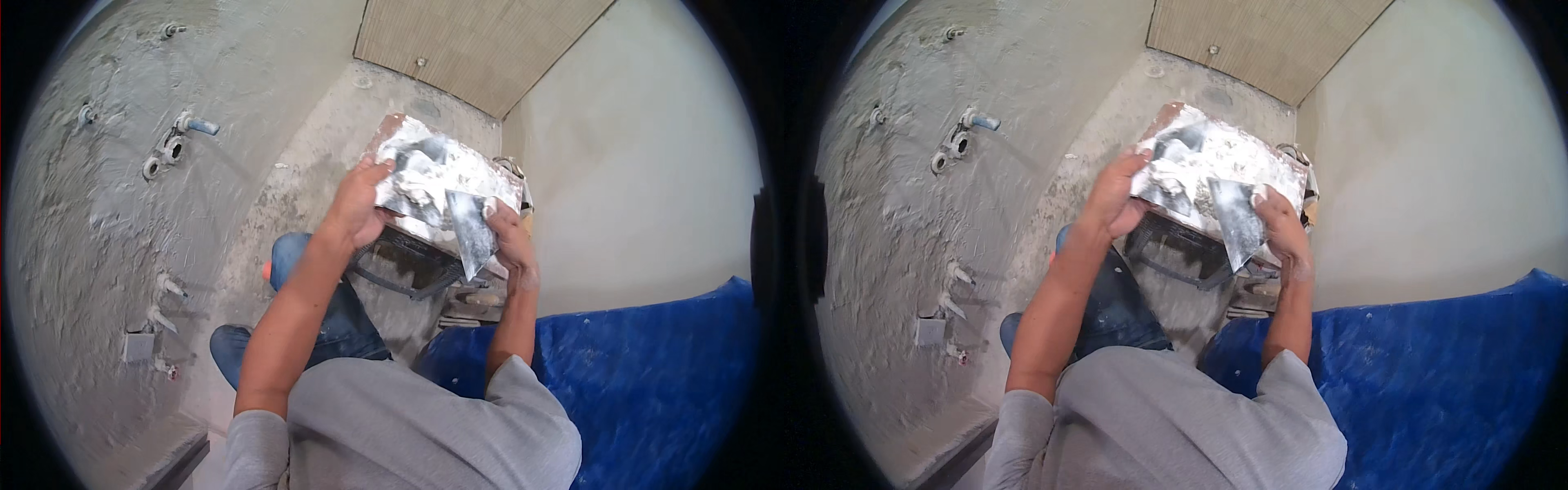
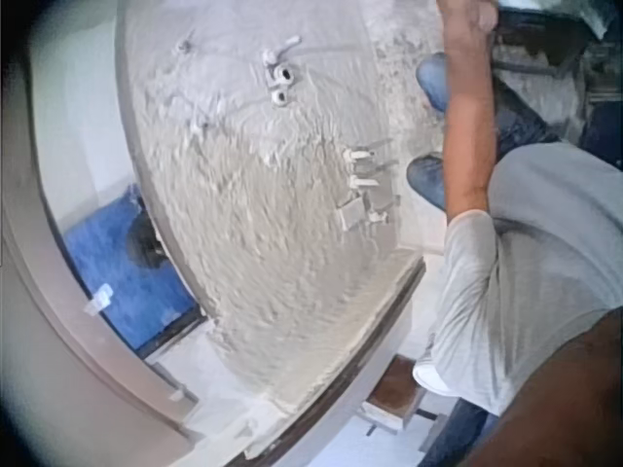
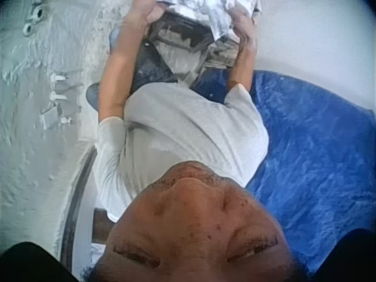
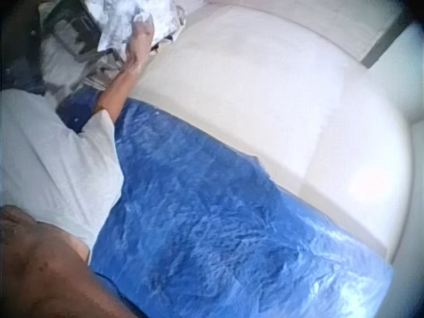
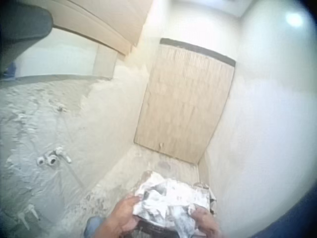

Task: The person scoops plaster using putty knives and spreads it onto the wall surface.

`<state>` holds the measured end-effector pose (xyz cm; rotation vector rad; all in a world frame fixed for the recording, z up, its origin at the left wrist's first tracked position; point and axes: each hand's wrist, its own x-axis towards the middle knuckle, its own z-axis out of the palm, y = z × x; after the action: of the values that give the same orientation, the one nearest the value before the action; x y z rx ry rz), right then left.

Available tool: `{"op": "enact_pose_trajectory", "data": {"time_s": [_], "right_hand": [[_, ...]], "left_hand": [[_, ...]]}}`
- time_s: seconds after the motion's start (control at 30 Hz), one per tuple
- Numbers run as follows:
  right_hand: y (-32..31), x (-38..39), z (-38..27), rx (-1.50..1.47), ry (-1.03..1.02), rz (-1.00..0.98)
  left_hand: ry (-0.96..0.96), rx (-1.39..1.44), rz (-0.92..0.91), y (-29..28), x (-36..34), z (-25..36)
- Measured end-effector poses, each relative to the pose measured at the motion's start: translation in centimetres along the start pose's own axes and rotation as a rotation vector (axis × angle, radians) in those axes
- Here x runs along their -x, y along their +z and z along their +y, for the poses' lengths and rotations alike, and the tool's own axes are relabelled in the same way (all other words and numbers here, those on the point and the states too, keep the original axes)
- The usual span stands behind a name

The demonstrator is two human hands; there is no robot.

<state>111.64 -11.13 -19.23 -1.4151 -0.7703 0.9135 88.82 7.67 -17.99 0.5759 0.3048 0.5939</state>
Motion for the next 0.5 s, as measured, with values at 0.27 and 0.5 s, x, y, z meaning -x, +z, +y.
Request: {"op": "enact_pose_trajectory", "data": {"time_s": [0.27, 0.5], "right_hand": [[-7.4, 2.6, 3.0, 0.137, 0.109, 0.411], [-8.9, -0.5, 5.3, 0.182, 0.251, 0.378]], "left_hand": [[0.039, -0.247, 0.216, -3.7, 3.5, 1.0], [-0.010, -0.250, 0.177, -5.8, 3.6, -0.3]]}}
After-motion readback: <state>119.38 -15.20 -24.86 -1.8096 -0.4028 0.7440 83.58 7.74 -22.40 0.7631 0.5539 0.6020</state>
